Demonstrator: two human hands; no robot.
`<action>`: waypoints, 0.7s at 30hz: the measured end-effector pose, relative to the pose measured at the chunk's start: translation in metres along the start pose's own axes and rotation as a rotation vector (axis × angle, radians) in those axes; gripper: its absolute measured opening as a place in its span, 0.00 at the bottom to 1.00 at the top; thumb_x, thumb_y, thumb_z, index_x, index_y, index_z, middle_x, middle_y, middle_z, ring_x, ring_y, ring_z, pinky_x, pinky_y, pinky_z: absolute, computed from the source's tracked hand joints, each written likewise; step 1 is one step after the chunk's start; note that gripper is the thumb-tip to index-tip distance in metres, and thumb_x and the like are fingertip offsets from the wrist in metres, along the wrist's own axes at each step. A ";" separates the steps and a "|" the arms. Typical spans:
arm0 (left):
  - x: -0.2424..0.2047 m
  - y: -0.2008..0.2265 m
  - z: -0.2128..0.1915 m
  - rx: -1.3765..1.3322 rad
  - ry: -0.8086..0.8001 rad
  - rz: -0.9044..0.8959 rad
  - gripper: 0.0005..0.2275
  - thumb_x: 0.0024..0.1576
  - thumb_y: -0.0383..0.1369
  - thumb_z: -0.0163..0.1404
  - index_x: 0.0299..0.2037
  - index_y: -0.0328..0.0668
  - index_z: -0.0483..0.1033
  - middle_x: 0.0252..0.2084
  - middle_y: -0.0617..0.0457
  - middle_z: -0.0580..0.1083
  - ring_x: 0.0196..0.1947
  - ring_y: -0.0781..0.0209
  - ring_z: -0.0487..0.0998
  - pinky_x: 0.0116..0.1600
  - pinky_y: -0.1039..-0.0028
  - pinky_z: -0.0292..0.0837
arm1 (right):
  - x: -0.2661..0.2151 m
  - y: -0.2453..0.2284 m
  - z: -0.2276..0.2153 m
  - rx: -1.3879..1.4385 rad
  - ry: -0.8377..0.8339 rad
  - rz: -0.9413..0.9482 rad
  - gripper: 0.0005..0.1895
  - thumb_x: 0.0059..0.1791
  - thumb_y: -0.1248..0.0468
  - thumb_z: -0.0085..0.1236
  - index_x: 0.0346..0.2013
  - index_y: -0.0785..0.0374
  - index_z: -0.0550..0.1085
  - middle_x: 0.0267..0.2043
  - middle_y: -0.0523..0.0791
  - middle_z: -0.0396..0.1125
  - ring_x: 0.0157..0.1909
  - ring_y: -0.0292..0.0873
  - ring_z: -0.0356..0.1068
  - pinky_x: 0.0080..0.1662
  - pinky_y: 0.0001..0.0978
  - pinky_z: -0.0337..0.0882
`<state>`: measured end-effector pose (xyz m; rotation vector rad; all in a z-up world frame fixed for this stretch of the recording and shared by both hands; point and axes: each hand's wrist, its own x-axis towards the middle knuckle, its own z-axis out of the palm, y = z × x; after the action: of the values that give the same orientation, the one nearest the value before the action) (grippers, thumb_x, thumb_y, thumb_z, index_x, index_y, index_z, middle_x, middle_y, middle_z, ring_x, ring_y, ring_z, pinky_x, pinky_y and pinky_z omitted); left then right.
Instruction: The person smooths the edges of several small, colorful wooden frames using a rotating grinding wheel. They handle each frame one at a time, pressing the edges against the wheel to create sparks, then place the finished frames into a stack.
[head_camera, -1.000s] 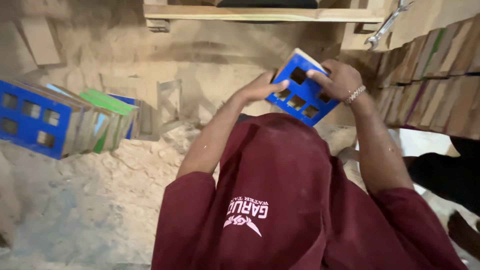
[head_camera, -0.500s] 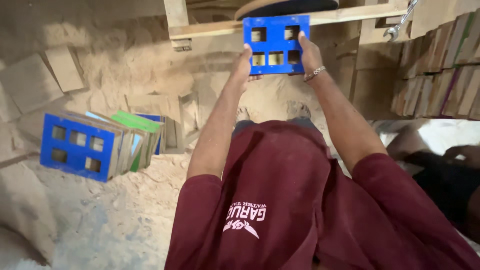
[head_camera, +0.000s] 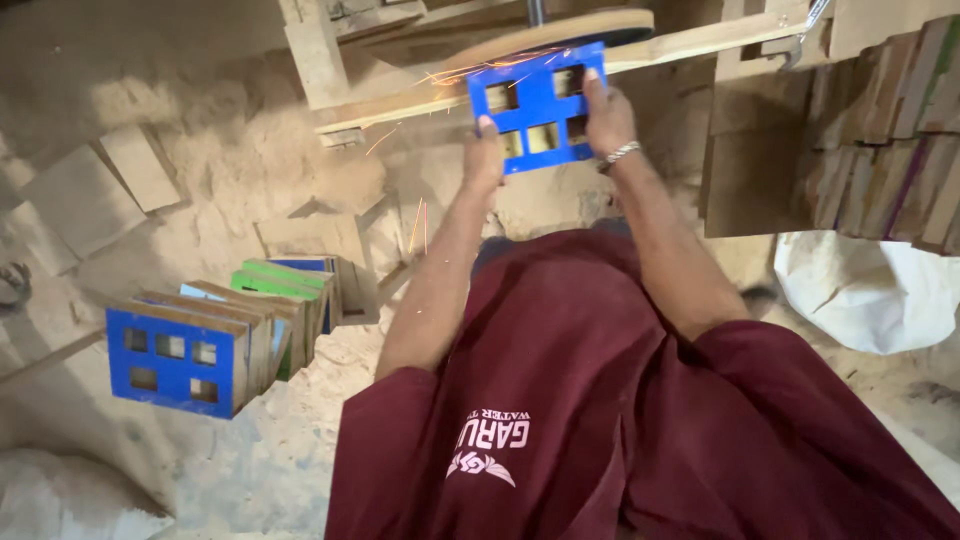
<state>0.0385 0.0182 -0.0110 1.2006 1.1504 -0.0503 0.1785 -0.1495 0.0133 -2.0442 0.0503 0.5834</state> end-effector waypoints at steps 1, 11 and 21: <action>0.003 0.000 0.013 -0.004 -0.003 0.006 0.27 0.65 0.52 0.37 0.57 0.31 0.65 0.36 0.46 0.73 0.25 0.59 0.72 0.22 0.66 0.66 | 0.006 -0.002 -0.011 0.010 -0.013 -0.022 0.37 0.55 0.37 0.45 0.33 0.72 0.75 0.31 0.49 0.71 0.35 0.40 0.67 0.41 0.38 0.69; 0.016 -0.016 0.134 0.039 0.146 0.135 0.29 0.65 0.49 0.40 0.56 0.18 0.65 0.52 0.26 0.74 0.53 0.40 0.79 0.57 0.57 0.72 | 0.070 0.070 -0.102 -0.077 0.007 -0.084 0.39 0.56 0.36 0.43 0.34 0.73 0.75 0.33 0.49 0.70 0.37 0.41 0.65 0.43 0.38 0.68; -0.162 0.017 0.140 -0.154 -0.332 0.706 0.32 0.63 0.49 0.51 0.66 0.27 0.58 0.64 0.33 0.66 0.65 0.46 0.66 0.69 0.52 0.60 | -0.041 0.026 -0.233 0.057 0.051 -0.626 0.30 0.59 0.41 0.50 0.50 0.70 0.73 0.43 0.49 0.69 0.45 0.42 0.68 0.48 0.37 0.69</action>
<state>0.0641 -0.1614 0.1039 1.3401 0.3951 0.3561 0.2243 -0.3634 0.1061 -1.8802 -0.5195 0.1336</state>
